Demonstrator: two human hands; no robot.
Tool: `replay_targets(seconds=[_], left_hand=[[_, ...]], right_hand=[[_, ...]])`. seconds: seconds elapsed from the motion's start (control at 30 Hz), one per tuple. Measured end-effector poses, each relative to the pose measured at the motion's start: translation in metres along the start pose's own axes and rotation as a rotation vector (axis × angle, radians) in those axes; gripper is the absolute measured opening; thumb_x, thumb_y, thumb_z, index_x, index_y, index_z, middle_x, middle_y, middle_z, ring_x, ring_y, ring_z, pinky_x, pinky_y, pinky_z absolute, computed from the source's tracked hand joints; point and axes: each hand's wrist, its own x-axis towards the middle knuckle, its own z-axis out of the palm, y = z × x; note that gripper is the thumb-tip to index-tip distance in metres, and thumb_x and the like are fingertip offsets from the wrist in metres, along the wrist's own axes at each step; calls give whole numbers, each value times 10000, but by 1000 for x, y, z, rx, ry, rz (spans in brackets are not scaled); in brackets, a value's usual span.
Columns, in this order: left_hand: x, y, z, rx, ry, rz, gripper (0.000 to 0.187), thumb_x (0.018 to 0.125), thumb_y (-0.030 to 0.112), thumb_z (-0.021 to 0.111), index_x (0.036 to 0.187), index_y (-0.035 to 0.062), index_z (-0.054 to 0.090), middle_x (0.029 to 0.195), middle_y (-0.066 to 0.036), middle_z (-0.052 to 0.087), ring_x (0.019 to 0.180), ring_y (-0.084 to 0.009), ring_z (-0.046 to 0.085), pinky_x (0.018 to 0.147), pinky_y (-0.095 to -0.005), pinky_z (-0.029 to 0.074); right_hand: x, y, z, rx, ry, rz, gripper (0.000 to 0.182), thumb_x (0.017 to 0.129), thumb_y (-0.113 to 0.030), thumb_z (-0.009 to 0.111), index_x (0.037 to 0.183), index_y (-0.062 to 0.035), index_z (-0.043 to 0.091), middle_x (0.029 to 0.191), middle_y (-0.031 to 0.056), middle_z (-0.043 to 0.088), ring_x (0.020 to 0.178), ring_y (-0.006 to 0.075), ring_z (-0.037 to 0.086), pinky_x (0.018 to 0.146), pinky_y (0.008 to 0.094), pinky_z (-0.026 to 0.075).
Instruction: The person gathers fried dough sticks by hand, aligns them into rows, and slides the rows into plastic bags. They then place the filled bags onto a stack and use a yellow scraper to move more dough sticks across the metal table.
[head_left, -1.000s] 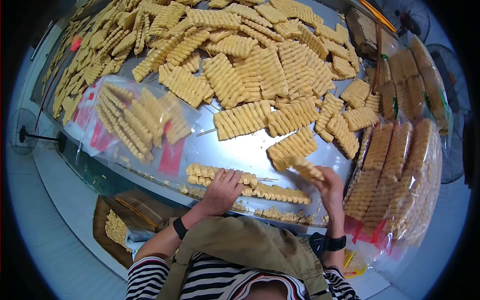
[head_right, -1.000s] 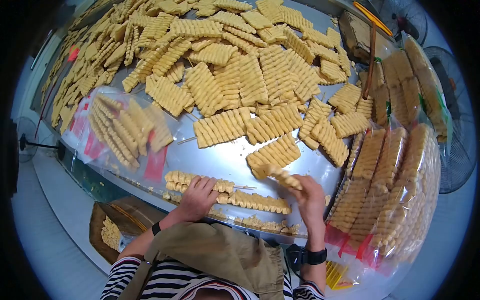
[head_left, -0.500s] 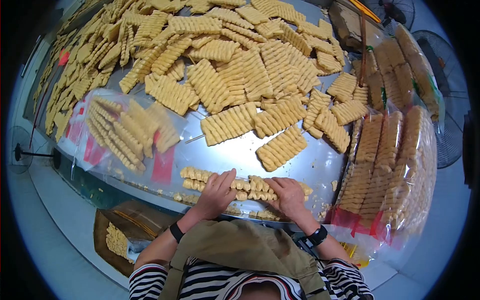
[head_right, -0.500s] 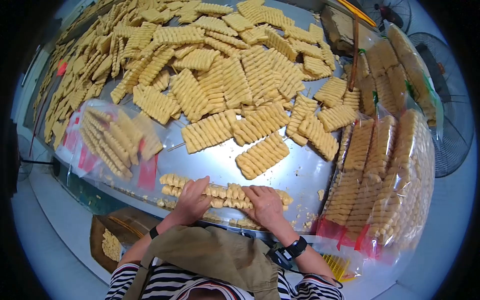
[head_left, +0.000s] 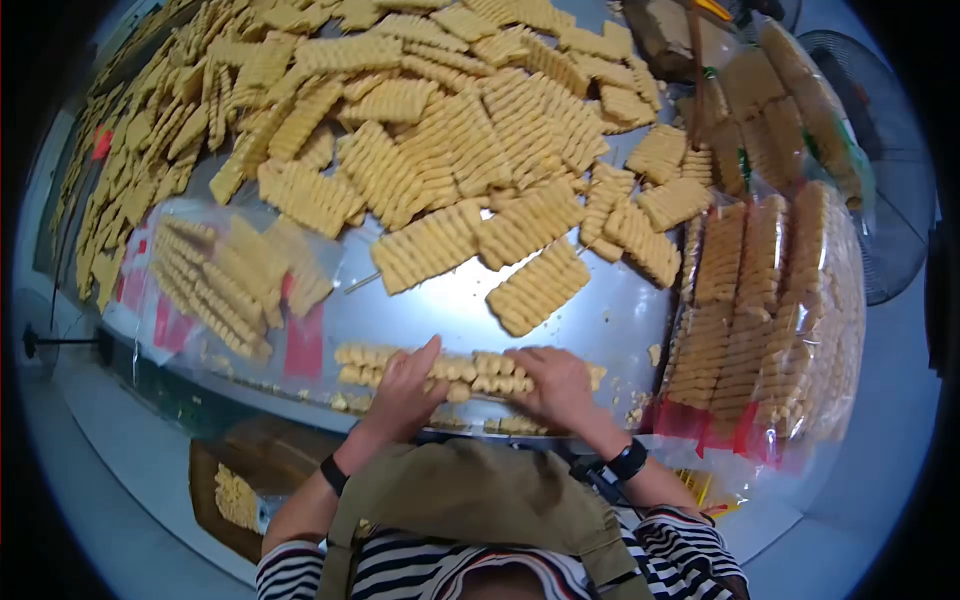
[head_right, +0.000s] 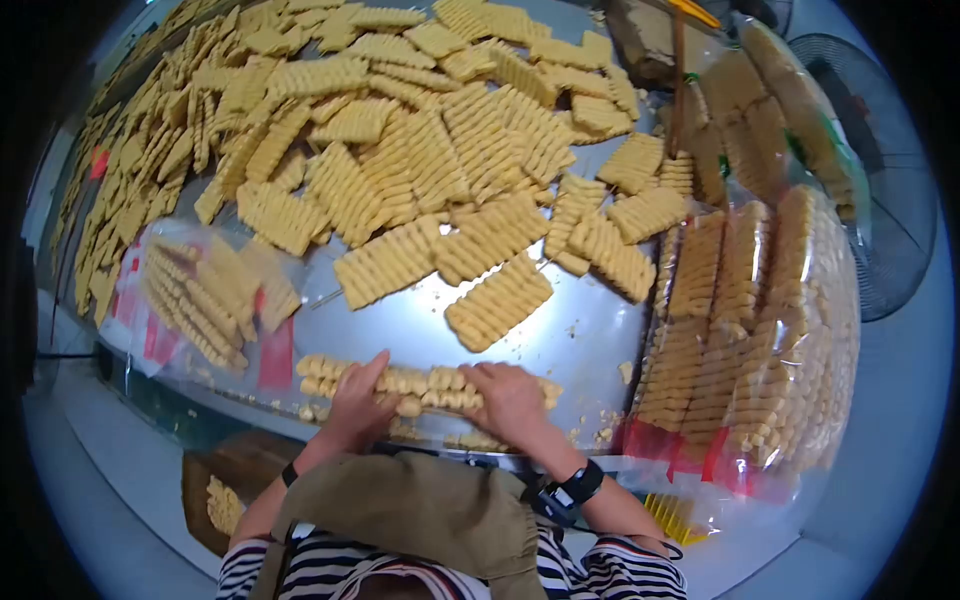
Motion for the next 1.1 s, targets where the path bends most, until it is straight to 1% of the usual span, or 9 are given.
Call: replay_targets(seconds=[0.13,0.33,0.47,0.57,0.63,0.77,0.83,0.9,1.1], left_hand=[[9,-4,1,93,-35,54,181,751,81,572,905,-8,537,1266,-236,496,1090,-333,528,923,-447,393],[31,1,-5,135,-173,15,278,718,51,562,984,-28,549,1124,-190,562,973,-286,541,808,-369,417],[43,14,-21,71,-195,-27,424,654,10,547,1076,-39,555,1069,-182,575,960,-317,544,825,-400,415],[44,16,-17,179,109,57,378,658,9,541,1031,-41,565,935,-157,563,904,-310,540,773,-404,411],[33,8,-4,101,-86,-24,331,657,4,543,984,-30,580,880,-142,550,875,-306,537,744,-394,401],[30,6,-4,100,-113,-10,234,633,-13,551,865,4,578,796,-105,518,801,-286,516,735,-370,379],[32,8,-5,120,-106,4,215,628,-17,552,840,12,568,781,-101,507,784,-283,509,736,-375,377],[32,10,-5,145,-107,23,198,622,-20,554,816,20,558,766,-98,495,767,-280,503,738,-381,374],[27,14,1,167,-31,74,122,670,15,533,792,15,543,778,-111,505,774,-284,508,764,-401,388]], right_hand=[[9,4,-2,-11,-119,-5,592,596,-431,789,1061,-100,630,849,63,629,787,266,621,660,377,497],[0,-3,4,-71,-150,58,570,629,-308,803,1092,-94,550,861,71,592,789,265,598,668,384,489],[-1,-13,-17,-57,-113,50,545,643,-273,789,1096,-87,551,873,76,588,804,267,594,683,381,486],[-4,-20,-17,-114,-29,-18,534,652,-236,777,1106,-72,549,902,84,583,835,262,587,706,371,483],[-10,-13,4,-132,-144,-2,528,663,-223,779,1113,-62,553,944,103,582,866,261,579,732,371,478],[5,37,-15,437,-226,-20,630,667,-196,791,1231,-94,530,1062,160,590,933,315,577,793,373,475],[30,68,-45,24,102,7,666,649,-164,795,1261,-127,536,1097,170,590,959,333,572,816,369,470],[48,94,-53,-377,210,31,658,633,-141,797,1247,-141,559,995,154,602,908,326,572,793,383,457],[46,123,-16,-225,107,-58,598,676,-223,777,1227,-120,566,746,87,524,722,273,515,680,390,414]])
